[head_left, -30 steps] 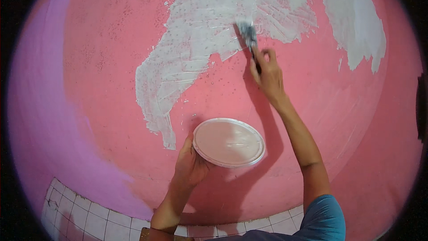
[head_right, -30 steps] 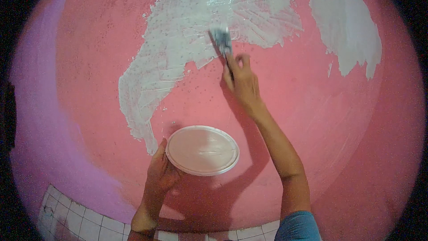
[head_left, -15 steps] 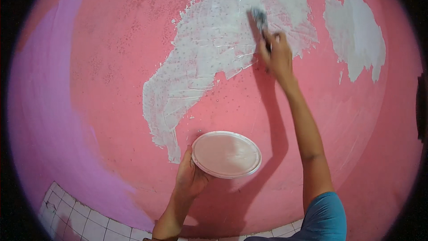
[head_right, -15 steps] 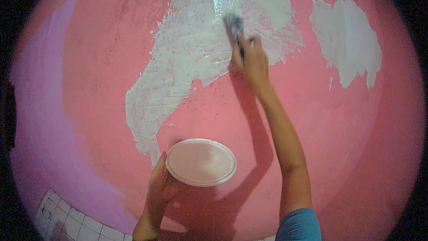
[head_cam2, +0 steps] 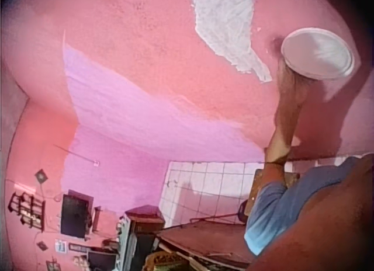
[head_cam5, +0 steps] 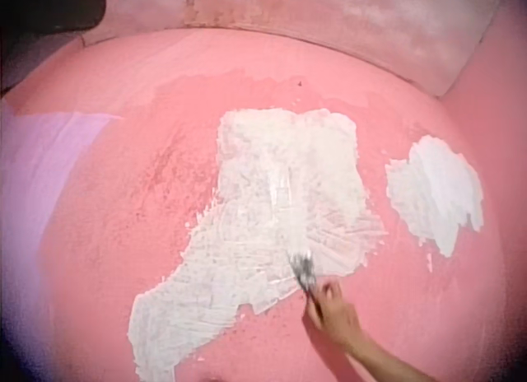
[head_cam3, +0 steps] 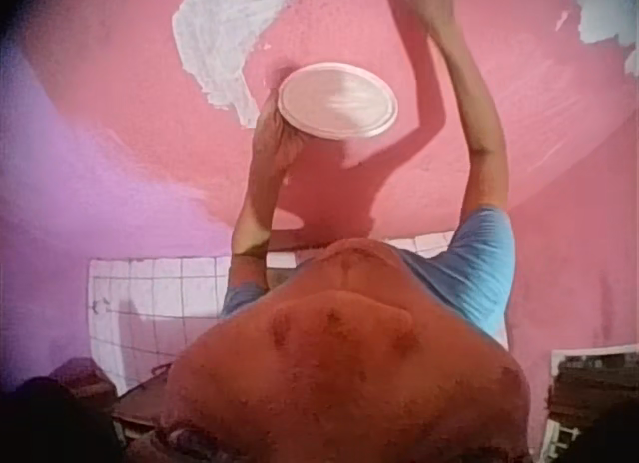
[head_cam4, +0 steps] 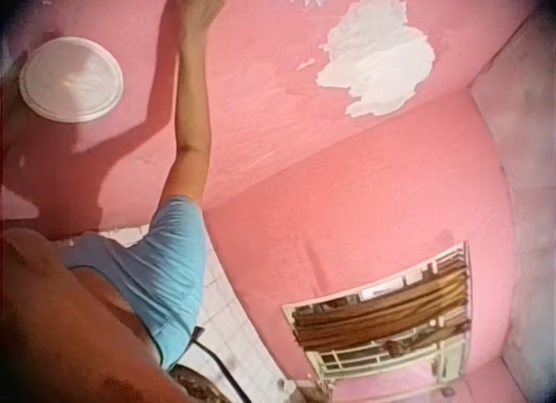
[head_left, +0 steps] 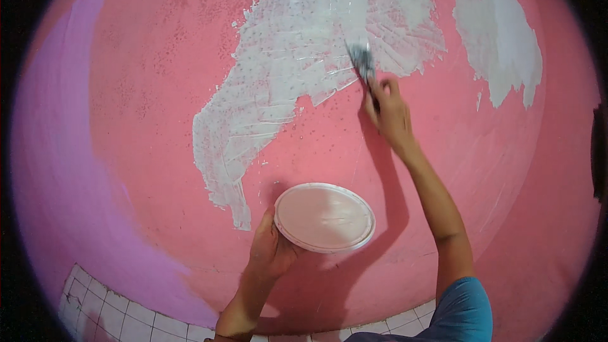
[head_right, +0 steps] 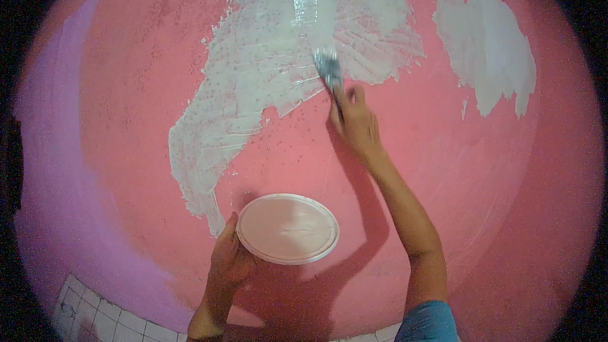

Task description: The person applies white plaster to a pink wall using a putty knife, repeatedly picking up plaster from a lid and spreading it across the wall surface.

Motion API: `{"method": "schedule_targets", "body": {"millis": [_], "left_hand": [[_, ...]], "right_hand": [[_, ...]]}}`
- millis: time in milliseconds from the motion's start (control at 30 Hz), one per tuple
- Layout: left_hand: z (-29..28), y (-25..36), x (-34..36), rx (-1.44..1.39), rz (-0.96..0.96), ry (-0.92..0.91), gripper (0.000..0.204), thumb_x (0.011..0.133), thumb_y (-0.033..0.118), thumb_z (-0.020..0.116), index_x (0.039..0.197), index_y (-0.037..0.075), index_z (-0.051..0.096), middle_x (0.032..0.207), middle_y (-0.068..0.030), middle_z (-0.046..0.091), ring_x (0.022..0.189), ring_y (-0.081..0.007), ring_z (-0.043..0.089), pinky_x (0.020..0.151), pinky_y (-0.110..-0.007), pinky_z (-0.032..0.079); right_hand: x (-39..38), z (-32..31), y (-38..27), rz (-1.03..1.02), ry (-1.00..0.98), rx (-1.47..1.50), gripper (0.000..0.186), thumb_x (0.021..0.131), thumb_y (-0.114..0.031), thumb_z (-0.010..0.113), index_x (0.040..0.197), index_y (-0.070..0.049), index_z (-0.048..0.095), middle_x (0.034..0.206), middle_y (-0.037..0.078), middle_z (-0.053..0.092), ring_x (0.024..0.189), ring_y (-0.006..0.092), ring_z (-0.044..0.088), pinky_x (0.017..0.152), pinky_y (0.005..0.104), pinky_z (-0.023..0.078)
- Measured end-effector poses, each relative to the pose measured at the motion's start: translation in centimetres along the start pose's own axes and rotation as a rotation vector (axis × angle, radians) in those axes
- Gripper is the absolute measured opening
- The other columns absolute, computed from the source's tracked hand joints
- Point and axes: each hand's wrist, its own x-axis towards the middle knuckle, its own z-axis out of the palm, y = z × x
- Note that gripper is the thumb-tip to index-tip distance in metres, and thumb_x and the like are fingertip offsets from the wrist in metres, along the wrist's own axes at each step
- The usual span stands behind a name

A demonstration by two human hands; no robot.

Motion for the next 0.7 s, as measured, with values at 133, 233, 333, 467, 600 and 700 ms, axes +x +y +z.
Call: {"method": "schedule_targets", "body": {"millis": [133,233,333,467,600,700], "left_hand": [[0.1,-0.1,0.5,-0.169,-0.011,0.032,0.055,0.102,0.039,0.016,0.135,0.0,0.037,0.134,-0.0186,0.045,0.121,-0.0308,0.049,0.098,-0.048,0.044],[0.9,-0.7,1.0,0.081,0.006,0.114,0.055,0.102,0.038,0.016,0.135,0.0,0.037,0.133,-0.0189,0.046,0.121,-0.0311,0.049,0.098,-0.049,0.045],[1.2,-0.9,1.1,-0.078,-0.009,-0.039,0.055,0.101,0.038,0.016,0.135,0.0,0.037,0.133,-0.0192,0.046,0.12,-0.0317,0.049,0.098,-0.049,0.045],[0.9,-1.0,1.3,-0.052,-0.018,-0.059,0.055,0.101,0.037,0.016,0.135,-0.001,0.037,0.133,-0.0194,0.045,0.12,-0.0322,0.049,0.098,-0.049,0.045],[0.8,-0.9,1.5,-0.071,-0.013,-0.084,0.054,0.101,0.037,0.015,0.134,-0.001,0.037,0.133,-0.0193,0.046,0.119,-0.0327,0.05,0.097,-0.05,0.046],[0.0,-0.8,1.1,0.111,0.015,0.104,0.056,0.101,0.039,0.015,0.135,-0.001,0.036,0.133,-0.0196,0.045,0.12,-0.0331,0.049,0.098,-0.051,0.044]], "right_hand": [[0.1,-1.2,0.0,-0.011,0.095,0.095,0.04,0.084,-0.014,0.061,0.123,-0.009,0.055,0.097,0.018,0.051,0.07,0.0359,0.061,0.056,0.0426,0.051],[7.4,-1.7,0.6,-0.04,0.161,0.043,0.034,0.084,-0.016,0.06,0.117,-0.007,0.056,0.096,0.022,0.053,0.076,0.0385,0.061,0.063,0.044,0.051],[15.9,-0.9,2.0,-0.087,0.24,-0.058,0.035,0.082,-0.019,0.061,0.114,-0.004,0.061,0.092,0.023,0.057,0.076,0.0364,0.06,0.07,0.0419,0.049],[23.2,0.2,3.7,-0.157,0.278,-0.103,0.03,0.082,-0.022,0.058,0.104,-0.002,0.06,0.09,0.028,0.053,0.078,0.0437,0.06,0.069,0.048,0.051],[22.4,1.2,3.8,-0.078,0.204,-0.218,0.022,0.082,-0.018,0.057,0.095,-0.001,0.061,0.086,0.026,0.056,0.078,0.0403,0.059,0.071,0.0462,0.049],[15.8,2.0,1.6,0.009,0.091,-0.141,0.024,0.083,-0.019,0.058,0.101,-0.003,0.061,0.09,0.025,0.055,0.075,0.0405,0.059,0.067,0.0467,0.05]]}}
